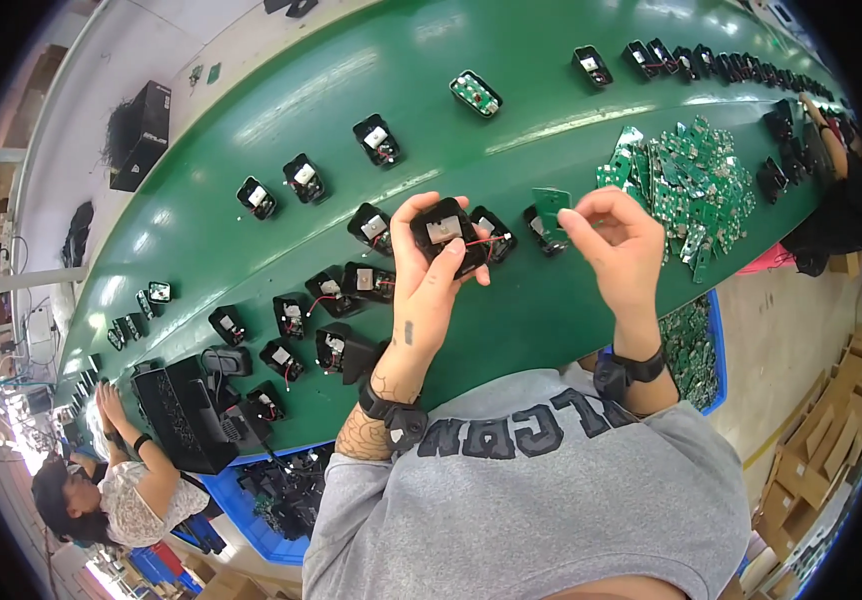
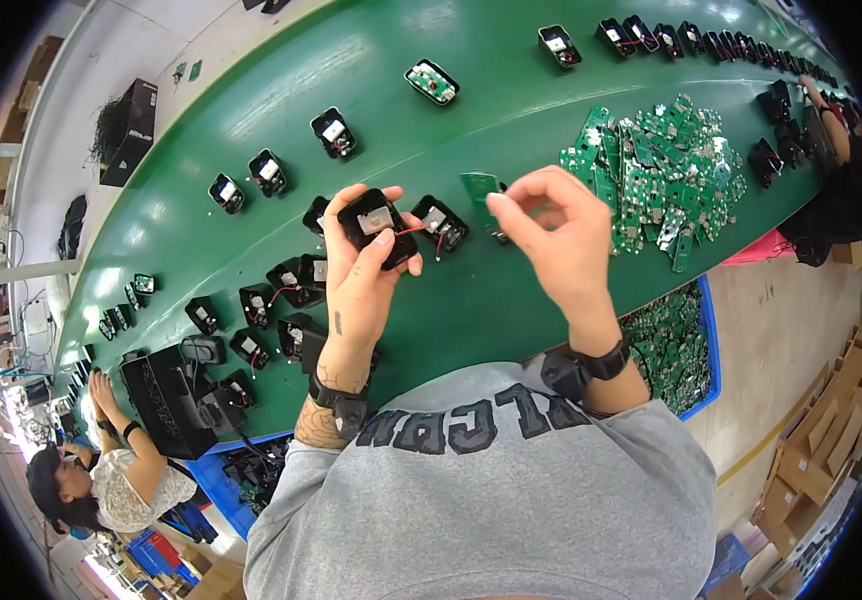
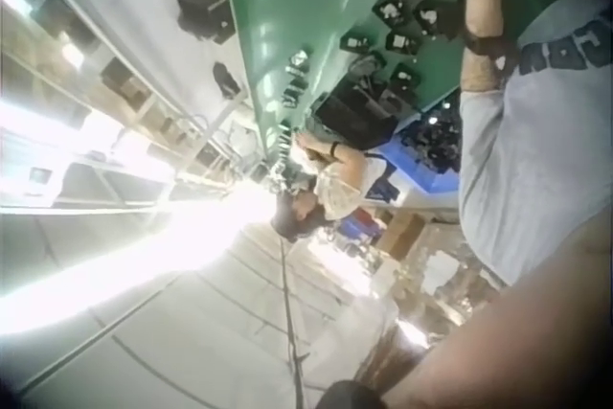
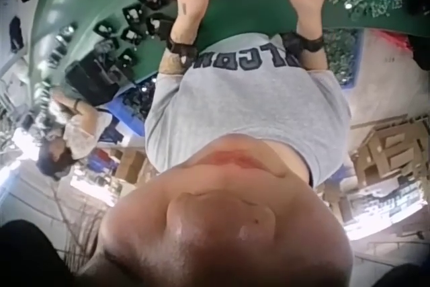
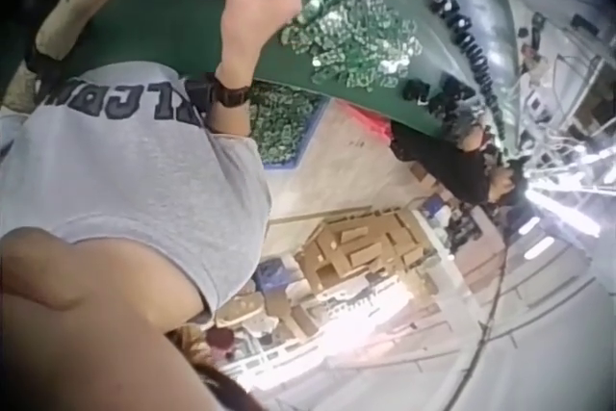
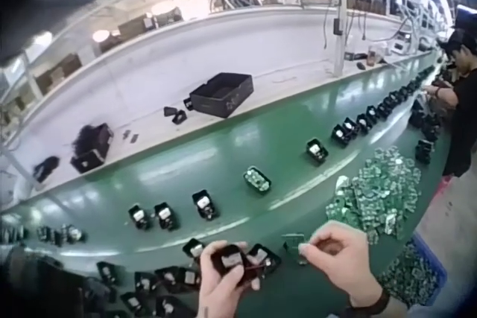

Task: The person gathers circuit boards from a bin and places them on the table. They pick up a plastic housing and a circuit board, fitting the board into the housing and connecting a wire by hand before placing the assembled unit back on the table.

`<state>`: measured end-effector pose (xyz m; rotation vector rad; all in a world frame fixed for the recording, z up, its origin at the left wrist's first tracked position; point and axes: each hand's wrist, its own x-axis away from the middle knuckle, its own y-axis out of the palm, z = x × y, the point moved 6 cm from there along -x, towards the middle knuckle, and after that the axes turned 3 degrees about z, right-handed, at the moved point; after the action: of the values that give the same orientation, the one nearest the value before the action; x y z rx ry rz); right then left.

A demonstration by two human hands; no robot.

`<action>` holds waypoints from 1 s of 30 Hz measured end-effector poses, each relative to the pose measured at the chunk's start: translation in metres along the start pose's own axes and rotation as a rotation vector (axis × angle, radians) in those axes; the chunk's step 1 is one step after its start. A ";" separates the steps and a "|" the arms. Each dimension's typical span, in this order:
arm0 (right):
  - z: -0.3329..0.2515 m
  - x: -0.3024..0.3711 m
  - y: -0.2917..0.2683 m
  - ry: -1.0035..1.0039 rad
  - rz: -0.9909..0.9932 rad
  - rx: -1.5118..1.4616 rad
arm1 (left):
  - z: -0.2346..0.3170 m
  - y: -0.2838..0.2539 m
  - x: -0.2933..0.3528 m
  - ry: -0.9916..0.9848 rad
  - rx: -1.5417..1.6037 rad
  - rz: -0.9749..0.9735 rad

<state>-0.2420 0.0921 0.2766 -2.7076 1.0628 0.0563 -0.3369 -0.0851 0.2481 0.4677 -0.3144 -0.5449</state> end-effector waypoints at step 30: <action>-0.054 0.017 0.057 -0.726 -0.029 0.255 | -0.002 0.012 -0.006 0.013 -0.023 -0.086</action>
<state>-0.2707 0.0280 0.3155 -2.1766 0.7368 0.7725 -0.3356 -0.0720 0.2522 0.4635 -0.2767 -0.6282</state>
